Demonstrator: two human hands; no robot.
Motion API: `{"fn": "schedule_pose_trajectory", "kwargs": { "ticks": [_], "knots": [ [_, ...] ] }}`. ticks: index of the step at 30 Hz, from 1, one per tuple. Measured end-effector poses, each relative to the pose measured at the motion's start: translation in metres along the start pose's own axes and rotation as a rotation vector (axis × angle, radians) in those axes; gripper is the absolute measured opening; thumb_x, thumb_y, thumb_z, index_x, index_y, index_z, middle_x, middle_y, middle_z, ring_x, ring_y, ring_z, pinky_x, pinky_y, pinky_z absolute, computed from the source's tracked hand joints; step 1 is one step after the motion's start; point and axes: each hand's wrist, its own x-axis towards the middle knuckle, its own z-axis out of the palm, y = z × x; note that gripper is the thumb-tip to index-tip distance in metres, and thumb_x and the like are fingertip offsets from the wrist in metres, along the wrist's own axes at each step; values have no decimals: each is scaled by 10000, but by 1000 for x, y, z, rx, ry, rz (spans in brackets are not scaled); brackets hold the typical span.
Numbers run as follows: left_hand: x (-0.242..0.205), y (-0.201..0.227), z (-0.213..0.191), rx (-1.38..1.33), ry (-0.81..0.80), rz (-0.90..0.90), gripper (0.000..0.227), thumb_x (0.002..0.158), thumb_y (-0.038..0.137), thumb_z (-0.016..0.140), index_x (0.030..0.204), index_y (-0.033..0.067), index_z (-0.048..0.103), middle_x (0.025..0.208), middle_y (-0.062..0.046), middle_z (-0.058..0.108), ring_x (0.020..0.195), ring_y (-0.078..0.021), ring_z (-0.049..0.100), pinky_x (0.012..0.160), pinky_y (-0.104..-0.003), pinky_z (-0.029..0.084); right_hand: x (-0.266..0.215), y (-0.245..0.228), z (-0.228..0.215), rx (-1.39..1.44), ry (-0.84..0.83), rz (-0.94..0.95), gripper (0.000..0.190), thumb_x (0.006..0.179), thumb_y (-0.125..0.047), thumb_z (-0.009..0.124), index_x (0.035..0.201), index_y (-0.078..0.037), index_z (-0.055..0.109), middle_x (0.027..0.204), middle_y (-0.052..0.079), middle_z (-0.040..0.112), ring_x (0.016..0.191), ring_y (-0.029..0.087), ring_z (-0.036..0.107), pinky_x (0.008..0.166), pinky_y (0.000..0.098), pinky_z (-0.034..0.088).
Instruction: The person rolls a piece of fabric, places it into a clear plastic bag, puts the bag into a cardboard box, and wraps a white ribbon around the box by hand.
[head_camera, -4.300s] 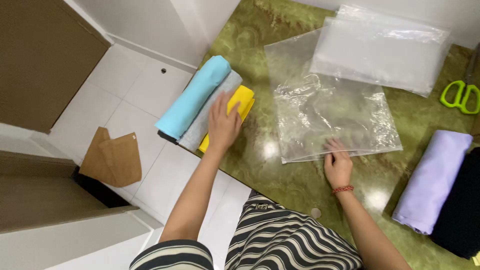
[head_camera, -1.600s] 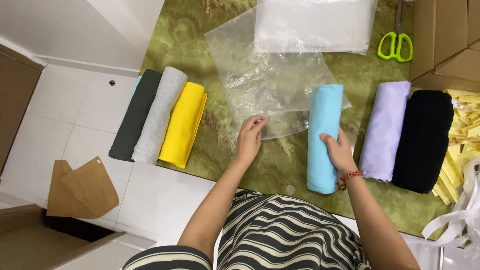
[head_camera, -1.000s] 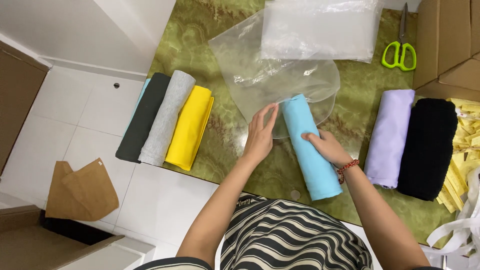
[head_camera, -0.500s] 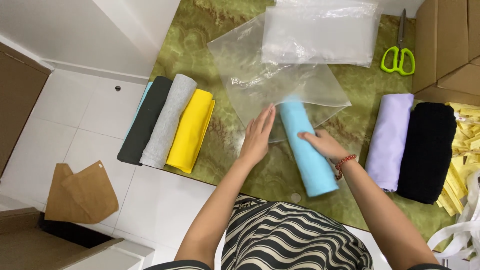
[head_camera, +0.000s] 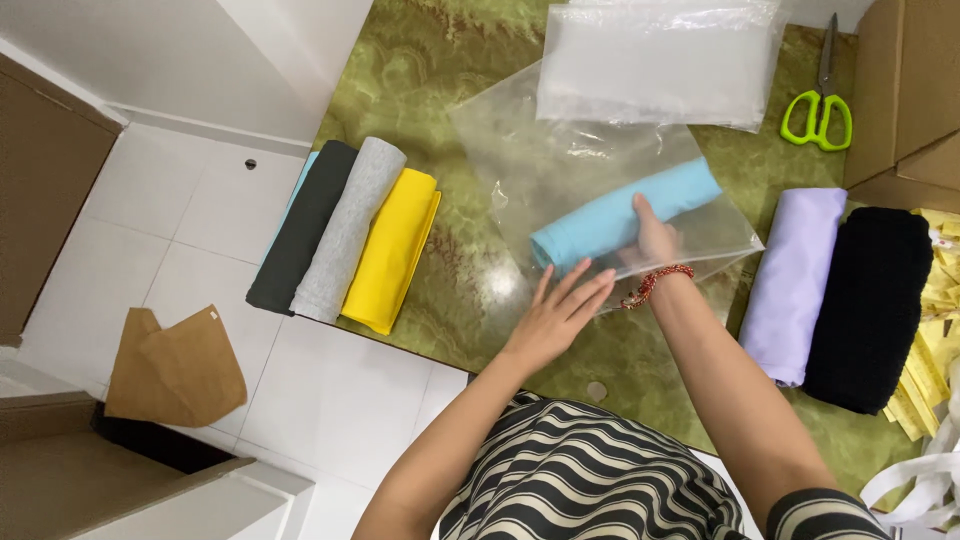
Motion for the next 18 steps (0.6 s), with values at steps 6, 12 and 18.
{"fn": "schedule_pose_trajectory", "kwargs": {
  "ticks": [6,12,18],
  "knots": [
    [-28,10,-26,-181,131,-20,576,1065,88,637,1536,402,529,1624,-47,426,1535,-395,442,1189,-631,444,-68,-27,32,441,7,-24,1017,974,-387,816,1550,212,228,1586,451,280,1473,595,368,1139,676,455],
    [-102,-41,-16,86,21,-222,574,1014,197,637,1551,346,501,1500,-77,444,1418,-351,506,1064,-504,514,5,42,13,-337,3,-12,591,1096,-361,680,1386,137,548,1099,310,674,1005,474,745,798,603,685],
    [-90,-34,-23,-620,220,-1048,593,1085,315,635,1570,71,397,1388,-213,455,1317,-406,541,1043,-489,537,-20,52,-3,-778,218,-528,451,956,-539,852,1023,-134,665,1058,124,772,1058,368,744,965,578,554]
  ]
}}
